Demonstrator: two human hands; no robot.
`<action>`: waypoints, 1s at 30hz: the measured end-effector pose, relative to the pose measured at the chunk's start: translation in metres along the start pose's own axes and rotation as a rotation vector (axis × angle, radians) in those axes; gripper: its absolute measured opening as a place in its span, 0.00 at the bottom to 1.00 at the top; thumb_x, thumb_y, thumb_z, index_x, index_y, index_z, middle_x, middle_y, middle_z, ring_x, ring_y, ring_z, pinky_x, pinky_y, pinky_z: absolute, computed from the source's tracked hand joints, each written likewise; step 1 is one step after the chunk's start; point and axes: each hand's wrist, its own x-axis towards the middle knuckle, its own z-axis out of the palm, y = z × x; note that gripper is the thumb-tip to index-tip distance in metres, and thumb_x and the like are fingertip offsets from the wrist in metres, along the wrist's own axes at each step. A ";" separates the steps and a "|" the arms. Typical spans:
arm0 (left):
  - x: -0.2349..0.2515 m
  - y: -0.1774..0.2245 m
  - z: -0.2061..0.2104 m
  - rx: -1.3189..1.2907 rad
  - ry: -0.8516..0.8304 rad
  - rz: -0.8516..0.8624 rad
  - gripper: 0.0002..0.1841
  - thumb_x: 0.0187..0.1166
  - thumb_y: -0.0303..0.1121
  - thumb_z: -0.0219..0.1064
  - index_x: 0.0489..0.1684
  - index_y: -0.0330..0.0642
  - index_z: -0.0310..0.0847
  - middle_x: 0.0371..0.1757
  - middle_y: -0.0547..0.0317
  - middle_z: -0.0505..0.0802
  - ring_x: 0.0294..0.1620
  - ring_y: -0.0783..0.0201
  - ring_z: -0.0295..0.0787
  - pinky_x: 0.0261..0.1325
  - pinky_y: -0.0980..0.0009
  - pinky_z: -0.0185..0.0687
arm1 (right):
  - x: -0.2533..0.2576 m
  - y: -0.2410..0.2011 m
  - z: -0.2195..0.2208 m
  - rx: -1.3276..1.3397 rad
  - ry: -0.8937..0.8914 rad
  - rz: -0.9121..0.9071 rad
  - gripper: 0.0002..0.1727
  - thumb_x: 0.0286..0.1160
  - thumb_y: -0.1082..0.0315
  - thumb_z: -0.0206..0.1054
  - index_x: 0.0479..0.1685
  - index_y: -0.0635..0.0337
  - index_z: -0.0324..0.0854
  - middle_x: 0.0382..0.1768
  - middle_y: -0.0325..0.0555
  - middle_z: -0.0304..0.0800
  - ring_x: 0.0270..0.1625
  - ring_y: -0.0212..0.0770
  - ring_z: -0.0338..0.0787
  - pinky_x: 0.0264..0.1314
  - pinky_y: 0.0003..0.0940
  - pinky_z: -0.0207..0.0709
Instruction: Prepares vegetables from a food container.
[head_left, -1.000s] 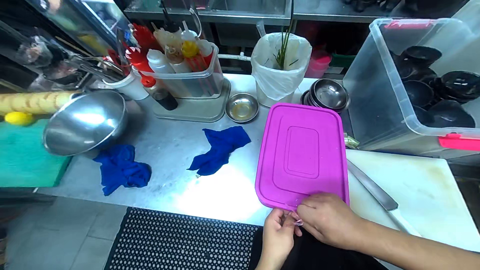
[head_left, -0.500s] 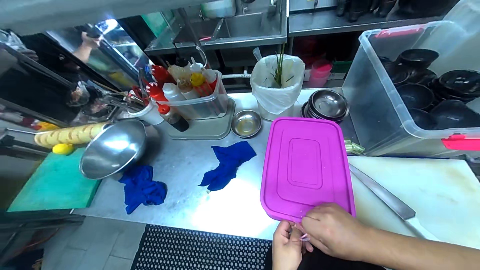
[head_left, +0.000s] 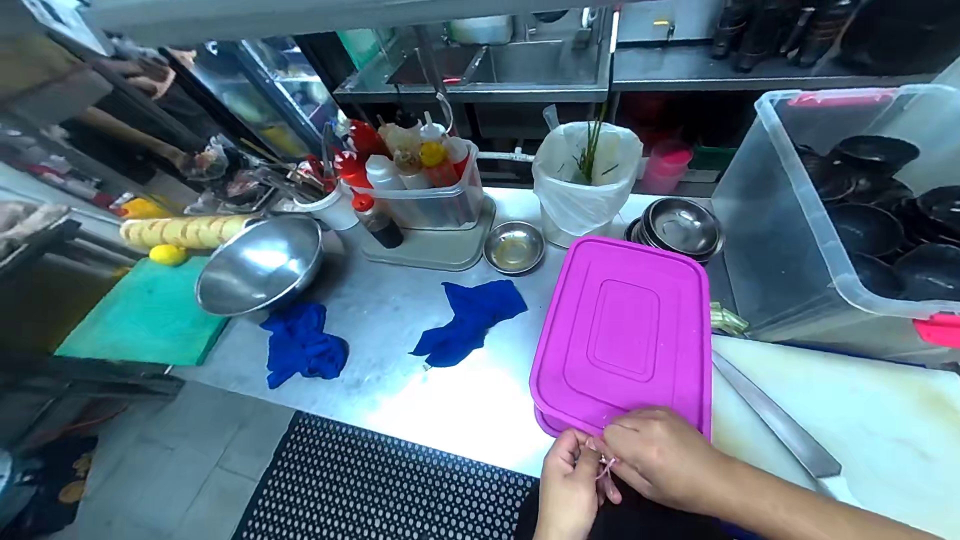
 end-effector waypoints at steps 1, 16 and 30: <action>0.000 0.000 -0.003 0.016 -0.010 0.026 0.09 0.88 0.28 0.55 0.42 0.34 0.80 0.26 0.56 0.90 0.19 0.69 0.85 0.21 0.75 0.82 | 0.003 0.001 -0.001 0.007 -0.016 0.004 0.16 0.82 0.59 0.58 0.24 0.52 0.76 0.19 0.38 0.78 0.23 0.38 0.84 0.23 0.36 0.78; 0.011 0.001 -0.046 0.005 0.180 0.113 0.06 0.78 0.28 0.63 0.41 0.35 0.83 0.31 0.54 0.90 0.27 0.64 0.86 0.27 0.72 0.82 | 0.004 0.012 -0.054 0.033 -0.061 0.287 0.23 0.89 0.45 0.54 0.49 0.53 0.87 0.44 0.43 0.90 0.46 0.40 0.91 0.45 0.42 0.88; 0.092 0.067 -0.057 0.533 0.284 0.290 0.15 0.78 0.37 0.63 0.57 0.41 0.85 0.51 0.57 0.91 0.47 0.63 0.90 0.46 0.65 0.89 | 0.205 0.196 -0.037 -0.083 -0.103 0.604 0.22 0.88 0.53 0.56 0.43 0.61 0.90 0.48 0.56 0.90 0.60 0.56 0.88 0.64 0.60 0.79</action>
